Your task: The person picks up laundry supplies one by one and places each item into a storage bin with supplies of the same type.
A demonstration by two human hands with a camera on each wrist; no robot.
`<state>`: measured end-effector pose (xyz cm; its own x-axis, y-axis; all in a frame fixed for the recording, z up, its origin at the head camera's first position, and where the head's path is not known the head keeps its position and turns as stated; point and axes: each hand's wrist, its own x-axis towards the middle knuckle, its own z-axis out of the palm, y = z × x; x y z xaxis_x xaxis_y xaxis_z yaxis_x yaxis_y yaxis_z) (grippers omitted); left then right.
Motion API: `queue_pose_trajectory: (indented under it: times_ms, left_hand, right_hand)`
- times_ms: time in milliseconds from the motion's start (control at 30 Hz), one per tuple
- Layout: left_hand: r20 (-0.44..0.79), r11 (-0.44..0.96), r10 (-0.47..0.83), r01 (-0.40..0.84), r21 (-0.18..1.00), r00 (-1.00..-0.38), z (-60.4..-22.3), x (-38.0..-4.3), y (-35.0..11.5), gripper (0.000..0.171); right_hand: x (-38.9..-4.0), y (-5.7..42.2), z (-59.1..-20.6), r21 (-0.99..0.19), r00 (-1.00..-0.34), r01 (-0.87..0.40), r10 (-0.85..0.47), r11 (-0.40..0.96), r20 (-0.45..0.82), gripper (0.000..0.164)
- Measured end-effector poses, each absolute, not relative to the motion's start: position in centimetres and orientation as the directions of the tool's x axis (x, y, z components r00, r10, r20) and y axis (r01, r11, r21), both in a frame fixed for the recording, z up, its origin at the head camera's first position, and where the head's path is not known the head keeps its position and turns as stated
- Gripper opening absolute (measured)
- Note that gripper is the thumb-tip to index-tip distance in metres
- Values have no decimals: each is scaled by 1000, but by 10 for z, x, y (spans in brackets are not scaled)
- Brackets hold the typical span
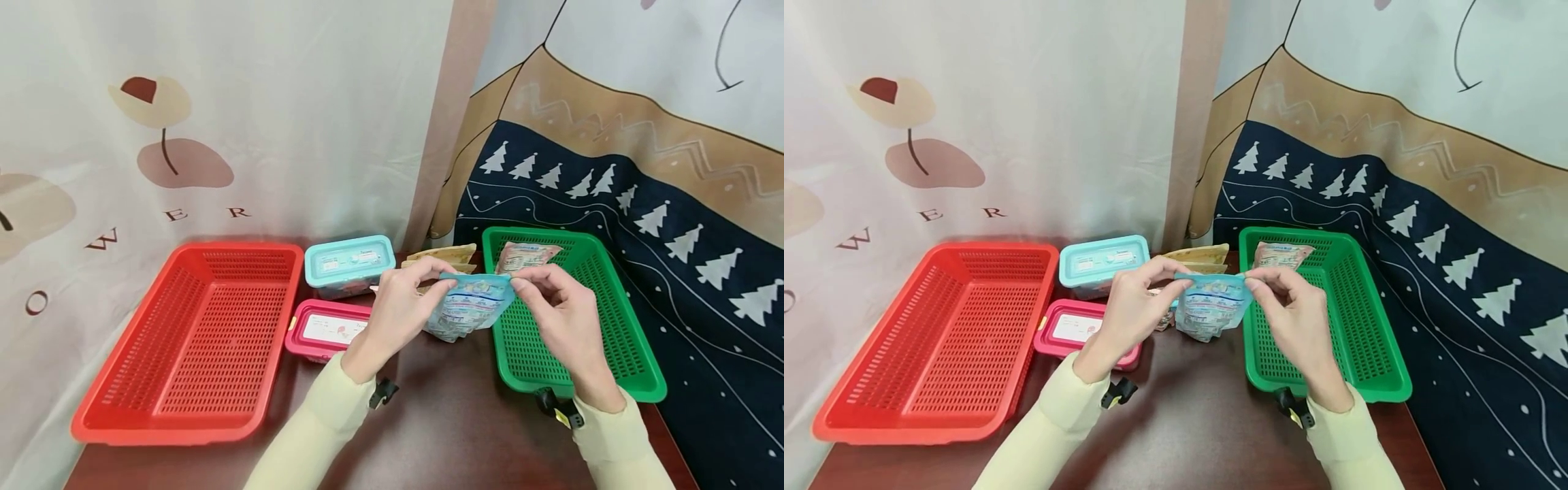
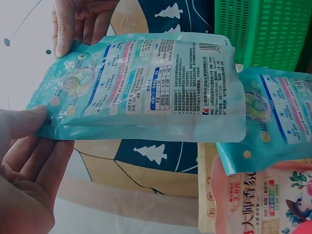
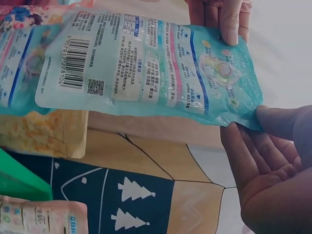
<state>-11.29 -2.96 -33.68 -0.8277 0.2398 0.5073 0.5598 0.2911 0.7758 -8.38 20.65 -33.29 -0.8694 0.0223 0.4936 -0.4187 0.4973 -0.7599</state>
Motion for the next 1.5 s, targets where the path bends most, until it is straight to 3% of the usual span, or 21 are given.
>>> queue_pose_trajectory:
  times_ms: [433,667,867,1500]
  left_hand:
    - [563,209,256,614,761,-786,-319,-128,-13,14]
    - [560,266,259,615,742,-787,-312,-133,-2,13]
    - [583,234,285,645,728,-761,-308,-141,13,12]
    - [477,330,395,606,723,-785,-310,-172,73,11]
  right_hand:
    - [-98,223,-312,-747,-846,-466,8,474,533,13]
    - [-104,236,-306,-747,-847,-457,21,482,532,14]
    - [-108,248,-304,-745,-840,-448,52,494,540,13]
    - [-135,305,-311,-780,-889,-280,154,560,430,21]
